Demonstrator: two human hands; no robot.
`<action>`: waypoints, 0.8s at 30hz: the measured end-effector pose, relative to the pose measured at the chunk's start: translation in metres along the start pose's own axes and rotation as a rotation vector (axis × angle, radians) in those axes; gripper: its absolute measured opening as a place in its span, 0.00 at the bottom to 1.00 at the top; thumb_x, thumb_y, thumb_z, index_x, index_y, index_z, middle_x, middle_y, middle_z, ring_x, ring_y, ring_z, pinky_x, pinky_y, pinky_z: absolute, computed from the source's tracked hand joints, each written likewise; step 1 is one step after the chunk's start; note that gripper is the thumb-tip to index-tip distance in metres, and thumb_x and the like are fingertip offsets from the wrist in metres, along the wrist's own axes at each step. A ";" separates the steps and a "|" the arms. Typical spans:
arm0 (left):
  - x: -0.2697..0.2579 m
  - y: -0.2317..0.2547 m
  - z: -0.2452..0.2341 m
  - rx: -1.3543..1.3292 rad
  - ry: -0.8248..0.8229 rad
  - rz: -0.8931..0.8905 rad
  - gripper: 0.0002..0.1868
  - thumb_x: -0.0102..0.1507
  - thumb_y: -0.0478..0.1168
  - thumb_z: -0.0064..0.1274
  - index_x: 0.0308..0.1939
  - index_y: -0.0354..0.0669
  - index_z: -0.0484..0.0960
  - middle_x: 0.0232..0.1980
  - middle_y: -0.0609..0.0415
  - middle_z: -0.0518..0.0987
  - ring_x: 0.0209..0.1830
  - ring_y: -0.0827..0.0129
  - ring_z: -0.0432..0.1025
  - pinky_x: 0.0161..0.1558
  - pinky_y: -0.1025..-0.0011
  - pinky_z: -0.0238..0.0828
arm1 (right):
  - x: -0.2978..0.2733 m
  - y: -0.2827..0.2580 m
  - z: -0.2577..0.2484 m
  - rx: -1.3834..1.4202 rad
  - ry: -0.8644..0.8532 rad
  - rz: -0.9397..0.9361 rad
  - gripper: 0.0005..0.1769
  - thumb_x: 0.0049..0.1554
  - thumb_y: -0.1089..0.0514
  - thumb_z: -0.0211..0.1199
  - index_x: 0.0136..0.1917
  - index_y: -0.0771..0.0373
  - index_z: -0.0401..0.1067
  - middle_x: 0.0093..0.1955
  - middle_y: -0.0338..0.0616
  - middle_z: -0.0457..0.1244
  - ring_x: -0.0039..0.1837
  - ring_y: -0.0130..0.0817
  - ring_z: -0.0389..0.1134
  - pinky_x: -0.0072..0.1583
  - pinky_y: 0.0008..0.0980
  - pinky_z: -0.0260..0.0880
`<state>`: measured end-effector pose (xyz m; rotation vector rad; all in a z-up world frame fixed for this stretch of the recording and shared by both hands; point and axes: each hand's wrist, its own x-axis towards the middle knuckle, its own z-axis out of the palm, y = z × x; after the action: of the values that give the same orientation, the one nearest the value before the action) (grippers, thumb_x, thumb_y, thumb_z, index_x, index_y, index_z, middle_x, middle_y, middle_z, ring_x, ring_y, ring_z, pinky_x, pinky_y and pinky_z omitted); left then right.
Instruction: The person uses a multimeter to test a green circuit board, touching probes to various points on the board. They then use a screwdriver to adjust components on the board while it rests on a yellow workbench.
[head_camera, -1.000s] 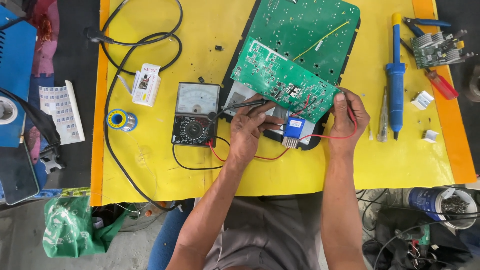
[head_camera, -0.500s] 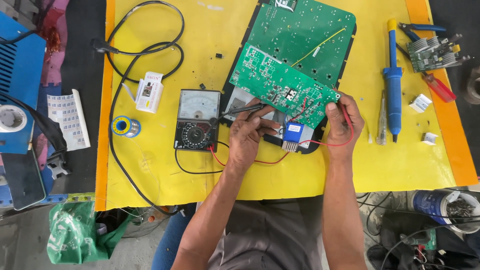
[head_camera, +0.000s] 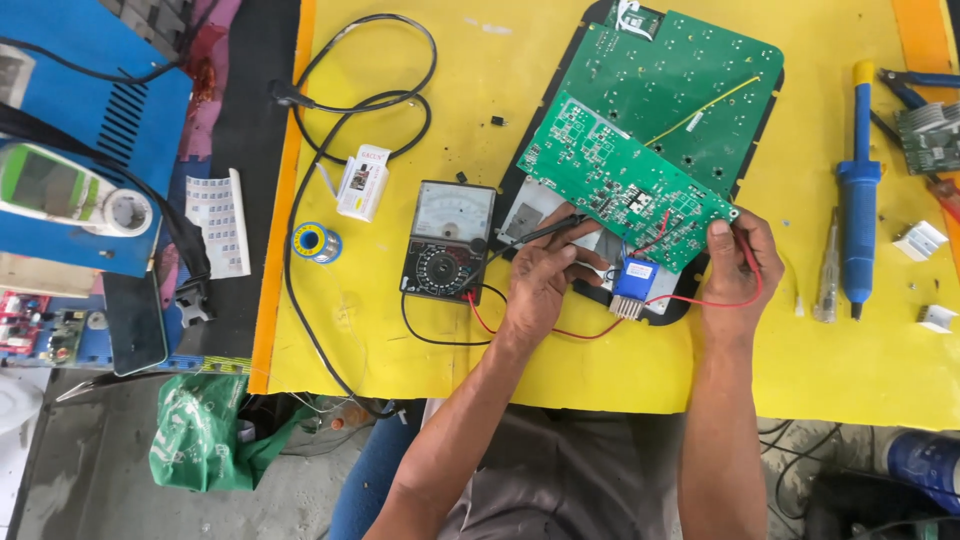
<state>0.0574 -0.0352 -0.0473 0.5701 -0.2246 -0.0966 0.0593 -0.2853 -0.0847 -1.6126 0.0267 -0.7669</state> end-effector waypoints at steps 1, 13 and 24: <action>0.000 0.004 0.002 0.005 0.003 0.010 0.32 0.65 0.32 0.50 0.74 0.30 0.64 0.61 0.30 0.78 0.42 0.47 0.82 0.36 0.63 0.85 | 0.000 -0.017 0.007 0.008 -0.008 -0.002 0.12 0.70 0.62 0.65 0.61 0.74 0.72 0.48 0.53 0.63 0.50 0.32 0.68 0.53 0.35 0.76; -0.002 0.005 0.010 0.117 0.045 -0.068 0.32 0.67 0.34 0.53 0.75 0.38 0.63 0.63 0.36 0.73 0.38 0.52 0.80 0.34 0.68 0.82 | -0.004 -0.053 0.021 -0.054 -0.001 0.050 0.15 0.69 0.52 0.68 0.57 0.65 0.71 0.45 0.35 0.60 0.47 0.23 0.57 0.51 0.25 0.60; 0.000 -0.006 0.002 0.056 0.003 0.008 0.33 0.65 0.31 0.52 0.74 0.32 0.61 0.60 0.32 0.77 0.38 0.48 0.81 0.33 0.65 0.86 | -0.001 -0.046 0.023 0.035 0.042 0.010 0.08 0.68 0.62 0.64 0.57 0.70 0.72 0.52 0.48 0.64 0.53 0.25 0.64 0.53 0.30 0.74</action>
<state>0.0569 -0.0411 -0.0486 0.6249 -0.2268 -0.0822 0.0508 -0.2547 -0.0438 -1.5623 0.0510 -0.7898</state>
